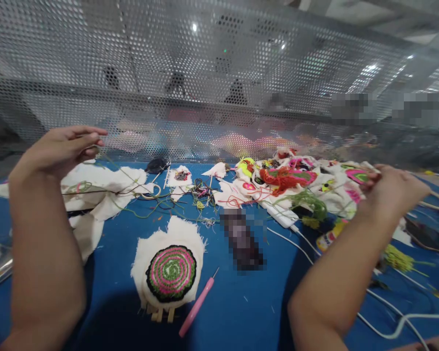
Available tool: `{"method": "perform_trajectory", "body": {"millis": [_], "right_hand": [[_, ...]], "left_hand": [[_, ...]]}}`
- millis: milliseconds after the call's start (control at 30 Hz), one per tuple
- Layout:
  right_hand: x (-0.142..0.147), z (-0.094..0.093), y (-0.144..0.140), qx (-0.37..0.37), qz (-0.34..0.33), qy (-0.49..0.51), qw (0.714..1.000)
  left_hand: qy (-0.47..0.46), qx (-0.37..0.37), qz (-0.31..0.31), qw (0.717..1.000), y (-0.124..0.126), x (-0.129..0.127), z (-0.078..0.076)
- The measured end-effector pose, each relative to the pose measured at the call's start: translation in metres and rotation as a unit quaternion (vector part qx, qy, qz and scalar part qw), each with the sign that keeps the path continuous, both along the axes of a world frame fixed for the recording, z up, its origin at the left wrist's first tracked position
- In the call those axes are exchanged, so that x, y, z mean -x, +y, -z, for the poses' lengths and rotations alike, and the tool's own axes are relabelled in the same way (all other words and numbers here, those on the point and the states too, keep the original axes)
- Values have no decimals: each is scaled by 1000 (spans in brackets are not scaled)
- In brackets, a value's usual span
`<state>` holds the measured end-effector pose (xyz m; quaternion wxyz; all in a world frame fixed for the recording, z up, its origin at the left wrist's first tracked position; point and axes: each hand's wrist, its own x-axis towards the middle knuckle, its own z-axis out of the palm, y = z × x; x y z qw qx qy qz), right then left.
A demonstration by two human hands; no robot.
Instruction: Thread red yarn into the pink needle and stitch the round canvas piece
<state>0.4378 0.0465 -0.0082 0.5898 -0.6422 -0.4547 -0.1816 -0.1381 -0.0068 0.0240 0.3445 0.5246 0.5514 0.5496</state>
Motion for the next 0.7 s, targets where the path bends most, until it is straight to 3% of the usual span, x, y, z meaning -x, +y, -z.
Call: {"method": "perform_trajectory", "body": {"millis": [67, 100, 167, 200, 233, 300, 333, 400, 433, 467, 567, 633, 667, 700], "right_hand": [[34, -11, -5, -17, -24, 158, 987], [56, -18, -11, -10, -91, 197, 976], [109, -29, -27, 20, -263, 174, 949], [138, -32, -36, 63, -359, 155, 918], [165, -33, -44, 126, -457, 138, 870], [213, -27, -57, 252, -604, 100, 749], [230, -23, -58, 271, -638, 87, 715], [245, -15, -53, 264, -669, 87, 689], [242, -13, -46, 247, -667, 96, 696], [232, -13, -38, 216, -642, 113, 727], [171, -18, -18, 64, -463, 144, 872], [117, -21, -17, 13, -384, 138, 913], [91, -21, -20, -29, -275, 66, 959], [67, -20, -26, -21, -194, -29, 980]], "left_hand": [[-32, -49, 35, 998, 0, -22, -5], [-33, -73, 61, 995, 0, -37, -7], [-47, -111, 121, 985, -3, -73, -7], [-61, -126, 162, 977, -6, -92, -6], [-79, -153, 207, 963, -9, -111, -5], [-65, -153, 309, 936, -17, -141, -2], [-50, -155, 352, 922, -20, -150, 0], [-14, -147, 396, 906, -25, -158, 2], [-3, -145, 393, 908, -26, -156, 2], [4, -143, 378, 915, -26, -151, 2], [17, -136, 302, 943, -23, -129, -3], [35, -131, 262, 955, -21, -116, -6], [39, -135, 244, 960, -20, -111, -7], [36, -142, 229, 962, -20, -108, -9]]}}
